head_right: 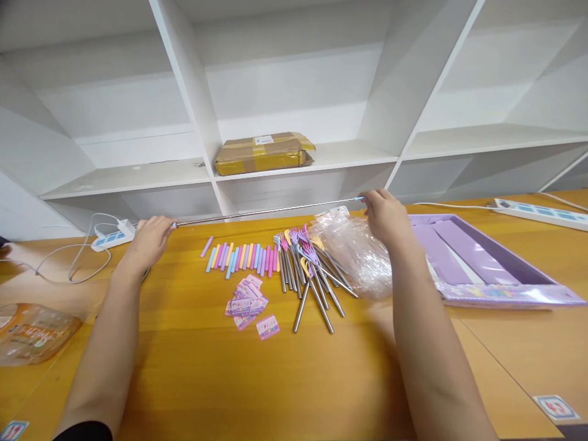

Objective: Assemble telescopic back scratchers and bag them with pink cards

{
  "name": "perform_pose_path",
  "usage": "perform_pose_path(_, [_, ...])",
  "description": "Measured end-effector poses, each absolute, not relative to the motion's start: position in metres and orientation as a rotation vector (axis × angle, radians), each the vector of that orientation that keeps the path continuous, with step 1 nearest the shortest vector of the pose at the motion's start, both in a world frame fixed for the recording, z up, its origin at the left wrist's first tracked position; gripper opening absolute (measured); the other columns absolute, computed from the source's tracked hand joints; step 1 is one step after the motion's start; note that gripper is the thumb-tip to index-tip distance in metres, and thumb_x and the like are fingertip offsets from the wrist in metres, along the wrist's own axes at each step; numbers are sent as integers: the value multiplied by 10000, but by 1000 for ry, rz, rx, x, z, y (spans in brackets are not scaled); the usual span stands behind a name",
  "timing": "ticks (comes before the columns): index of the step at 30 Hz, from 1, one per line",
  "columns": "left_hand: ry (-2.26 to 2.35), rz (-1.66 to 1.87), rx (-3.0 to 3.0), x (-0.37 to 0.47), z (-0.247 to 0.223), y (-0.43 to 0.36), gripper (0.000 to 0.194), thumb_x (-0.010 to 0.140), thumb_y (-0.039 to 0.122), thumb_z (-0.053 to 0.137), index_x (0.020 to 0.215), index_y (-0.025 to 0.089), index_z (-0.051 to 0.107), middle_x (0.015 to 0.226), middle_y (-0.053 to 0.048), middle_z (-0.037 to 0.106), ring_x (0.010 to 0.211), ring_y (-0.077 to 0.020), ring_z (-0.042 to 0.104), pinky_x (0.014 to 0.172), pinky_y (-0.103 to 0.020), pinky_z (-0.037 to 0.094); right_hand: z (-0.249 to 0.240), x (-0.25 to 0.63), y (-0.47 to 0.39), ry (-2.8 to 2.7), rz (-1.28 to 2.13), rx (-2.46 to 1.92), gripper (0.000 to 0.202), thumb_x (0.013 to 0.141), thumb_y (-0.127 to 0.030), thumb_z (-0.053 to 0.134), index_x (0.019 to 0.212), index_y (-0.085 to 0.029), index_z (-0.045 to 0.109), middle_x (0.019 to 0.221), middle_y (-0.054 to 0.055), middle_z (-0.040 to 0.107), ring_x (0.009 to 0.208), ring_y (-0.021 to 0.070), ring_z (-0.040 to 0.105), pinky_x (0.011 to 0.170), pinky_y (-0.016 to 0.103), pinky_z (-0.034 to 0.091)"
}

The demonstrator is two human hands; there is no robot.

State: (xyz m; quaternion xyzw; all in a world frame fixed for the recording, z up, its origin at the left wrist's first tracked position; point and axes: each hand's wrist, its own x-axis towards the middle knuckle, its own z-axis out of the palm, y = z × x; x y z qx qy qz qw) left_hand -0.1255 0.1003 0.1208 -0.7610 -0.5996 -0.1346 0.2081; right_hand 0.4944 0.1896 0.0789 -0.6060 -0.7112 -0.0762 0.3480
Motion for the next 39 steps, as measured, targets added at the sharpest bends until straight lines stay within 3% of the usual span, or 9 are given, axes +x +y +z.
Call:
perform_pose_path(5, [-1599, -381, -2198, -91, 101, 102, 321, 1064, 219, 415, 1186, 213, 712, 1147, -147, 778, 1085, -328, 694, 874, -431, 476, 84, 479, 188, -1875, -246, -1527, 405, 941, -122, 452, 1242, -200, 712, 1205, 133, 716, 898, 224, 692, 809, 333, 471])
perform_pose_path(10, [-1566, -382, -2248, 2, 59, 80, 264, 1075, 229, 475, 1182, 215, 716, 1064, -111, 795, 1007, -261, 742, 804, -350, 510, 72, 369, 148, -2173, -268, -1275, 485, 976, -34, 418, 1343, -206, 684, 1270, 119, 701, 1078, 236, 671, 885, 311, 482])
perform_pose_path(13, [-1560, -338, -2258, 36, 47, 63, 323, 1054, 143, 482, 1309, 204, 671, 1101, -108, 795, 1002, -261, 756, 708, -336, 489, 59, 300, 114, -2459, -251, -1148, 386, 1035, -85, 477, 1343, -219, 668, 1197, 104, 701, 986, 217, 660, 784, 292, 444])
perform_pose_path(16, [-1579, -236, -2290, 41, 53, 57, 257, 1071, 163, 489, 1235, 209, 682, 1111, -118, 790, 1002, -275, 759, 685, -335, 481, 55, 275, 99, -2565, -246, -1138, 346, 1059, -107, 484, 1335, -224, 656, 1169, 86, 695, 919, 197, 653, 713, 295, 392])
perform_pose_path(19, [-1596, -176, -2317, 36, 63, 60, 206, 1081, 173, 491, 1133, 210, 687, 1104, -120, 789, 979, -268, 756, 735, -332, 497, 57, 282, 101, -2598, -266, -1144, 355, 1058, -84, 461, 1324, -222, 652, 1166, 76, 689, 879, 182, 648, 680, 306, 345])
perform_pose_path(28, [-1591, -103, -2336, 36, 66, 61, 203, 1086, 172, 464, 1068, 198, 664, 1015, -119, 766, 893, -264, 731, 801, -352, 512, 54, 283, 104, -2629, -257, -1136, 215, 1073, -162, 472, 1164, -195, 664, 1120, 68, 691, 747, 158, 575, 623, 331, 236])
perform_pose_path(39, [-1535, -92, -2387, 36, 67, 61, 219, 1059, 113, 455, 1020, 186, 658, 971, -123, 748, 880, -273, 719, 771, -355, 511, 55, 282, 103, -2620, -194, -1136, 268, 1139, -277, 412, 1129, -191, 666, 1102, 73, 696, 760, 154, 581, 625, 320, 230])
